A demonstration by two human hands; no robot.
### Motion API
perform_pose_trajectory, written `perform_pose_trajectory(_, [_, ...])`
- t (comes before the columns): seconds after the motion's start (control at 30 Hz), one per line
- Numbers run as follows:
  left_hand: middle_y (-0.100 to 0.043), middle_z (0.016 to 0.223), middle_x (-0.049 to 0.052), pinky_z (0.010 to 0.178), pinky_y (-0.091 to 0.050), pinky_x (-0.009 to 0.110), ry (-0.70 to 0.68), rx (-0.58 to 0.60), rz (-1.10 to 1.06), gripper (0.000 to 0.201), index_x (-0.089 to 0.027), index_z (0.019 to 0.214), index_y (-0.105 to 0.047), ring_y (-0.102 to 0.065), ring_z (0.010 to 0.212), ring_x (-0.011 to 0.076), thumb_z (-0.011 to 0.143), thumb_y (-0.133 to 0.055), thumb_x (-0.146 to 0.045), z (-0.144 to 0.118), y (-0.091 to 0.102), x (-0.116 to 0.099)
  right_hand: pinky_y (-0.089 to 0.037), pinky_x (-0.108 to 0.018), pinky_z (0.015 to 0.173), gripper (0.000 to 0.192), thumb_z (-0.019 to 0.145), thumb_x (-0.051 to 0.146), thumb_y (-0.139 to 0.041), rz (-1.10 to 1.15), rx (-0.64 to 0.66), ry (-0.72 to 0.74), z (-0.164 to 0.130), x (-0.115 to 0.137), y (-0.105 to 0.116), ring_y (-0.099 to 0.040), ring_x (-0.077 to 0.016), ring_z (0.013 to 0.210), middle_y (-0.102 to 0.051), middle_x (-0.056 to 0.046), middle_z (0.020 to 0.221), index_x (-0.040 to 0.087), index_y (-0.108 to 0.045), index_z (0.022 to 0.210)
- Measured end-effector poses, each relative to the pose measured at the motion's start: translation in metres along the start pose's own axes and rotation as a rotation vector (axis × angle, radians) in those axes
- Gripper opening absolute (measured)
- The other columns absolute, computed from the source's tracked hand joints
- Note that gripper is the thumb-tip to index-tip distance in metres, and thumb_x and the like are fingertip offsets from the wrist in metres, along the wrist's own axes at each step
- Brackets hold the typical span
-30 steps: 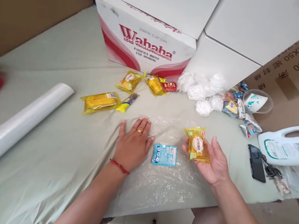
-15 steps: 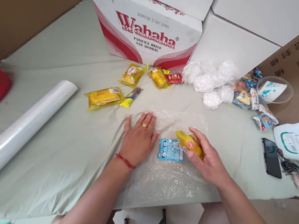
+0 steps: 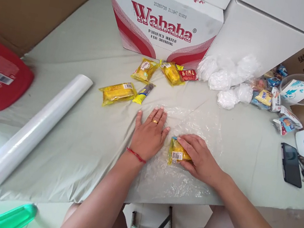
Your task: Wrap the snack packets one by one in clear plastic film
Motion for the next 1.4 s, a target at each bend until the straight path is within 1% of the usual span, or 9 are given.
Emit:
perform_pose_trajectory(0.17, [-0.034,0.168,0.011,0.128,-0.009,0.067,-0.010,-0.032,0.017,0.060,-0.015,0.160,-0.038,-0.031,0.157,0.0259,0.108,-0.022,-0.042,-0.001,0.000,-0.001,-0.040,-0.061,0.115,0.066,0.096,0.030,-0.065,-0.052,0.093,-0.043,0.004,-0.002,0.001,-0.048,-0.0360,0.137,-0.061,-0.012,0.143,0.026,-0.040,0.157])
perform_pose_trajectory(0.33, [-0.033,0.169,0.011,0.128,-0.010,0.067,-0.015,-0.031,0.014,0.060,-0.015,0.160,-0.038,-0.030,0.157,0.0260,0.108,-0.022,-0.042,-0.001,0.000,-0.002,-0.041,-0.063,0.114,0.074,0.087,0.029,-0.072,-0.137,0.062,-0.117,0.000,-0.003,0.003,-0.047,-0.0385,0.138,-0.059,-0.014,0.144,0.027,-0.043,0.155])
perform_pose_trajectory(0.5, [-0.032,0.169,0.010,0.129,-0.008,0.065,-0.007,-0.025,0.011,0.059,-0.016,0.160,-0.038,-0.029,0.158,0.0251,0.108,-0.023,-0.042,-0.002,0.000,-0.001,-0.041,-0.062,0.113,0.071,0.084,0.018,-0.068,-0.164,0.064,-0.117,-0.002,-0.004,0.003,-0.051,-0.0377,0.132,-0.061,-0.014,0.139,0.025,-0.047,0.151])
perform_pose_trajectory(0.63, [-0.031,0.170,0.009,0.129,-0.007,0.067,-0.003,-0.029,0.010,0.061,-0.017,0.161,-0.036,-0.028,0.159,0.0257,0.109,-0.019,-0.045,-0.002,-0.001,-0.002,-0.039,-0.064,0.114,0.064,0.091,0.023,-0.065,-0.222,0.049,-0.106,-0.004,-0.009,0.012,-0.048,-0.0385,0.136,-0.063,-0.016,0.136,0.021,-0.043,0.152])
perform_pose_trajectory(0.8, [-0.029,0.170,0.009,0.128,-0.007,0.068,0.000,-0.024,0.019,0.062,-0.019,0.161,-0.035,-0.027,0.159,0.0269,0.109,-0.018,-0.046,-0.001,-0.002,-0.003,-0.049,-0.053,0.107,0.057,0.098,0.026,-0.058,-0.155,0.072,-0.135,-0.006,-0.011,0.014,-0.053,-0.0328,0.131,-0.060,-0.015,0.141,0.022,-0.041,0.153])
perform_pose_trajectory(0.97, [-0.028,0.170,0.009,0.127,-0.008,0.069,0.004,-0.019,0.021,0.061,-0.017,0.162,-0.034,-0.027,0.159,0.0269,0.108,-0.021,-0.045,-0.001,-0.002,-0.003,-0.051,-0.054,0.102,0.067,0.095,0.039,-0.067,-0.176,0.103,-0.215,-0.003,-0.004,0.006,-0.055,-0.0343,0.127,-0.061,-0.014,0.140,0.025,-0.039,0.154])
perform_pose_trajectory(1.07, [-0.028,0.170,0.010,0.127,-0.007,0.070,-0.003,-0.021,0.013,0.062,-0.015,0.162,-0.033,-0.027,0.159,0.0269,0.108,-0.022,-0.044,-0.002,-0.001,-0.004,-0.052,-0.053,0.101,0.070,0.092,0.033,-0.071,-0.219,0.133,-0.230,-0.003,-0.002,0.005,-0.056,-0.0340,0.125,-0.061,-0.013,0.142,0.025,-0.039,0.154])
perform_pose_trajectory(1.23, [-0.028,0.171,0.010,0.128,-0.005,0.069,-0.008,-0.034,0.002,0.061,-0.017,0.162,-0.034,-0.026,0.159,0.0263,0.108,-0.022,-0.044,-0.002,-0.001,-0.003,-0.051,-0.054,0.101,0.068,0.091,0.025,-0.066,-0.268,0.146,-0.194,-0.007,-0.002,0.009,-0.058,-0.0338,0.122,-0.060,-0.014,0.141,0.023,-0.040,0.153])
perform_pose_trajectory(1.4, [-0.027,0.171,0.009,0.128,-0.004,0.069,-0.008,-0.026,0.003,0.062,-0.017,0.162,-0.033,-0.025,0.159,0.0258,0.108,-0.021,-0.046,-0.001,-0.003,-0.003,-0.053,-0.052,0.101,0.069,0.090,0.027,-0.064,-0.262,0.108,-0.186,-0.014,-0.009,0.025,-0.061,-0.0345,0.121,-0.060,-0.017,0.138,0.021,-0.038,0.154])
Point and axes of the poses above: each hand's wrist, its own z-axis towards the middle knuckle, its own y-axis out of the back of the hand, x = y × z, the point moved 7 cm from there along z, towards the middle knuckle
